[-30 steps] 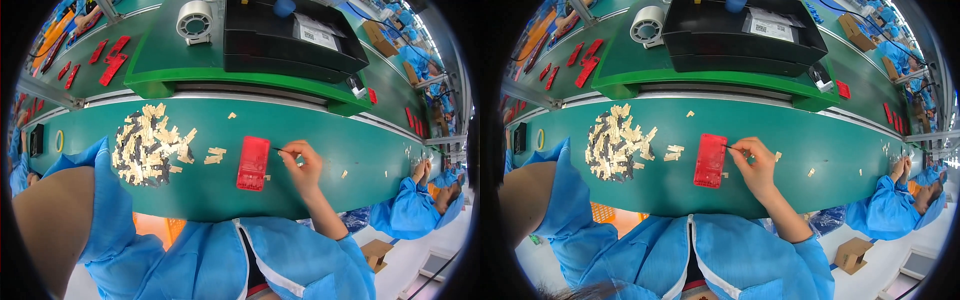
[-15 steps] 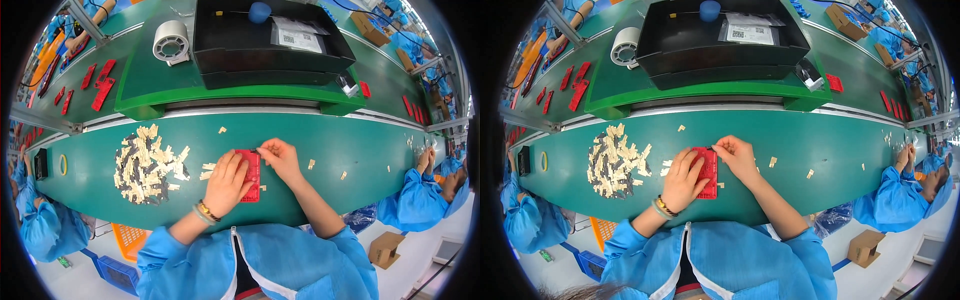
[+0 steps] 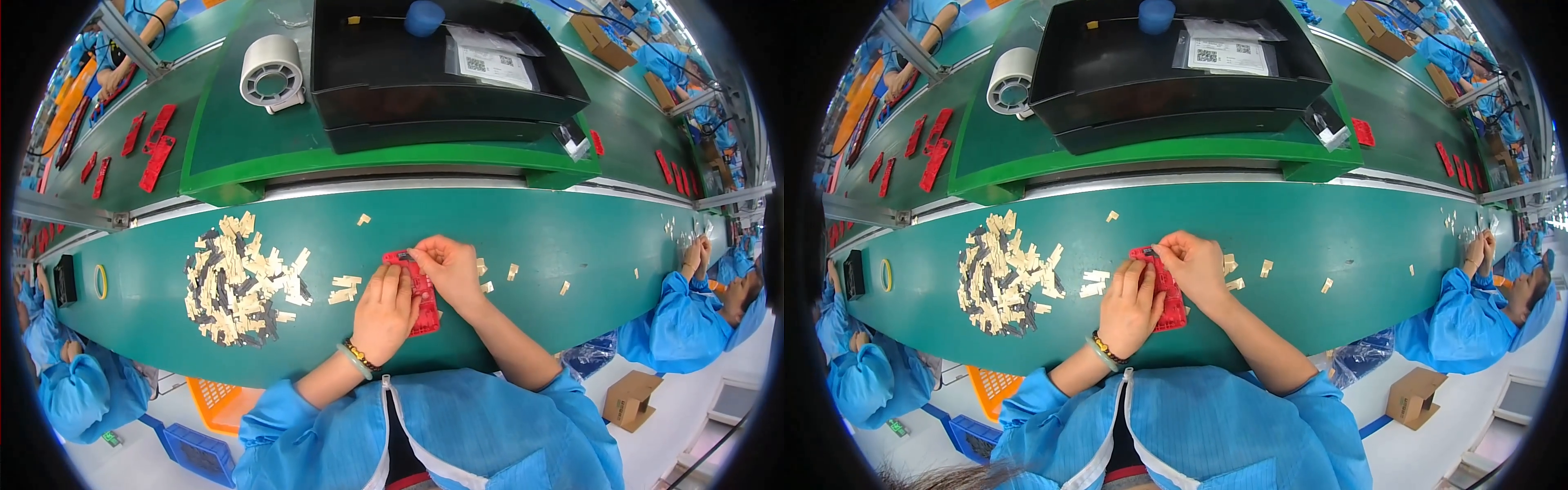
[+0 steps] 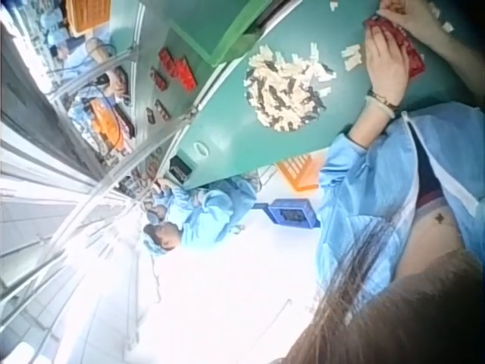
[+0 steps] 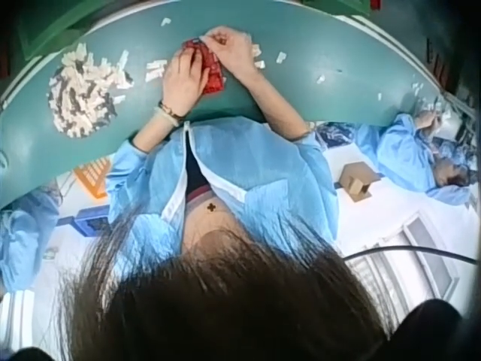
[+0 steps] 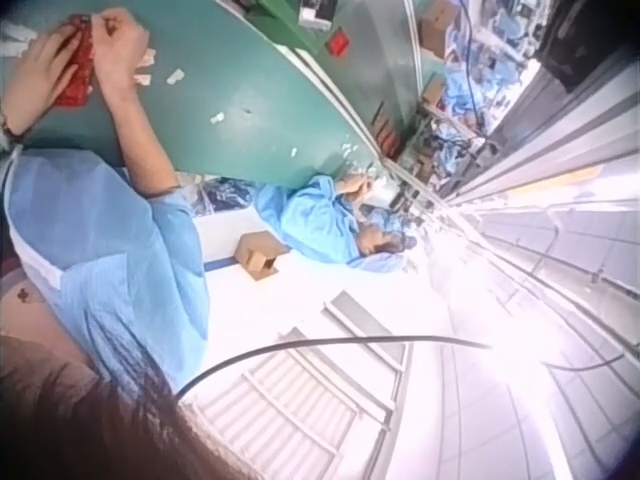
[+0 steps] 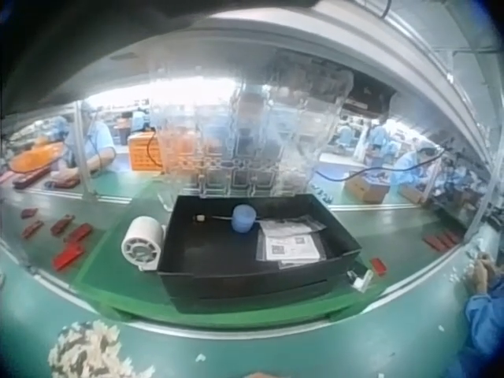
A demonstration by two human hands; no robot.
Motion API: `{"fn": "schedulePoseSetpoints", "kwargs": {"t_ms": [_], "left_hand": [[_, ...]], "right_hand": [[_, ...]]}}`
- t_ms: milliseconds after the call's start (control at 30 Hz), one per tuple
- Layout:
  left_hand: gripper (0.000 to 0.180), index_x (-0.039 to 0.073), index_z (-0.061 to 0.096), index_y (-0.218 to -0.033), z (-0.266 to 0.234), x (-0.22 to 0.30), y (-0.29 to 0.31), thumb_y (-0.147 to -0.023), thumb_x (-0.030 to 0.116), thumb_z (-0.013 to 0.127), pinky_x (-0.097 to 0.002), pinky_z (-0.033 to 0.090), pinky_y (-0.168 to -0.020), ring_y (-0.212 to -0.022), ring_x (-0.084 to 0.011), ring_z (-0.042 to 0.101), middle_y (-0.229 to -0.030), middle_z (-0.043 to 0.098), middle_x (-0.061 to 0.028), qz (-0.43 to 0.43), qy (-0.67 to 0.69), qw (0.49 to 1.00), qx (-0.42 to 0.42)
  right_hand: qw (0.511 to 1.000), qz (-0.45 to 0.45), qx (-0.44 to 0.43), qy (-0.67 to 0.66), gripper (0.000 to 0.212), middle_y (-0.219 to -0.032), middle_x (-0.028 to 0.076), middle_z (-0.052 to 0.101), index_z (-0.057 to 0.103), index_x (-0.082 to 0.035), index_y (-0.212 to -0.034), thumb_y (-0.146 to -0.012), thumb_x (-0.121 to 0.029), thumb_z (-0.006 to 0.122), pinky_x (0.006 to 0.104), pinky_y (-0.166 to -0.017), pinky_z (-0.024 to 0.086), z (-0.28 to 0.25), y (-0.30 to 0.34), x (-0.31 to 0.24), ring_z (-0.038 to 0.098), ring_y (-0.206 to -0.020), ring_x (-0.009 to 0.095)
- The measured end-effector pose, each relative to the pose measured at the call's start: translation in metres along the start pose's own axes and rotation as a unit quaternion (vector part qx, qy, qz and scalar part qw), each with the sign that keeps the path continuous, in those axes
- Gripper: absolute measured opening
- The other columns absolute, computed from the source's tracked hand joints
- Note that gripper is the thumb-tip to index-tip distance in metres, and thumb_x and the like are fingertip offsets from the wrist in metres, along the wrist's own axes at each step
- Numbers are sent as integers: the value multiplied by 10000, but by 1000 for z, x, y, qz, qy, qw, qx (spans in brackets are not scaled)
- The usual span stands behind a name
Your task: The person assembles small gold-colored electronic components into red plastic housings by hand.
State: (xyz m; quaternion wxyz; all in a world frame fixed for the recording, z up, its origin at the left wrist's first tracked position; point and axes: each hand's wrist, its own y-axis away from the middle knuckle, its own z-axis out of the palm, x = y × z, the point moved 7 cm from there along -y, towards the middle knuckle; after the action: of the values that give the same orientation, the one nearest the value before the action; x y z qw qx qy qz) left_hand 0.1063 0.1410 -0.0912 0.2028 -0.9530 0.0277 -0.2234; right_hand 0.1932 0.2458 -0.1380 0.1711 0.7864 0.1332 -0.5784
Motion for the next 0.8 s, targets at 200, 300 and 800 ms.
{"fn": "schedulePoseSetpoints", "kwargs": {"t_ms": [200,300,800], "left_hand": [[423,-68,579,-1122,-1,-1,-1,-763,130,684,-388,502,-870,-1104,-330,515,-1161,508,-177,-3,-5,1000,-3],[408,-85,580,-1103,-1,-1,-1,-774,140,670,-381,476,-909,-1112,-330,518,-1146,526,-195,-2,-1,1000,-7],[439,-63,571,-1151,-4,-2,-5,-772,135,668,-389,466,-930,-1120,-321,519,-1242,523,-194,14,21,999,-28]], "right_hand": [[998,-28,24,56,127,-628,78,657,665,-5,-801,-808,-123,711,254,-500,477,0,0,-9,611,-519,121],[996,-33,37,74,126,-630,86,658,663,-7,-793,-803,-122,712,261,-504,485,-1,2,-15,622,-521,134],[975,-125,34,179,97,-608,69,629,674,5,-827,-807,-84,705,247,-483,471,-4,5,-33,591,-508,122]]}}
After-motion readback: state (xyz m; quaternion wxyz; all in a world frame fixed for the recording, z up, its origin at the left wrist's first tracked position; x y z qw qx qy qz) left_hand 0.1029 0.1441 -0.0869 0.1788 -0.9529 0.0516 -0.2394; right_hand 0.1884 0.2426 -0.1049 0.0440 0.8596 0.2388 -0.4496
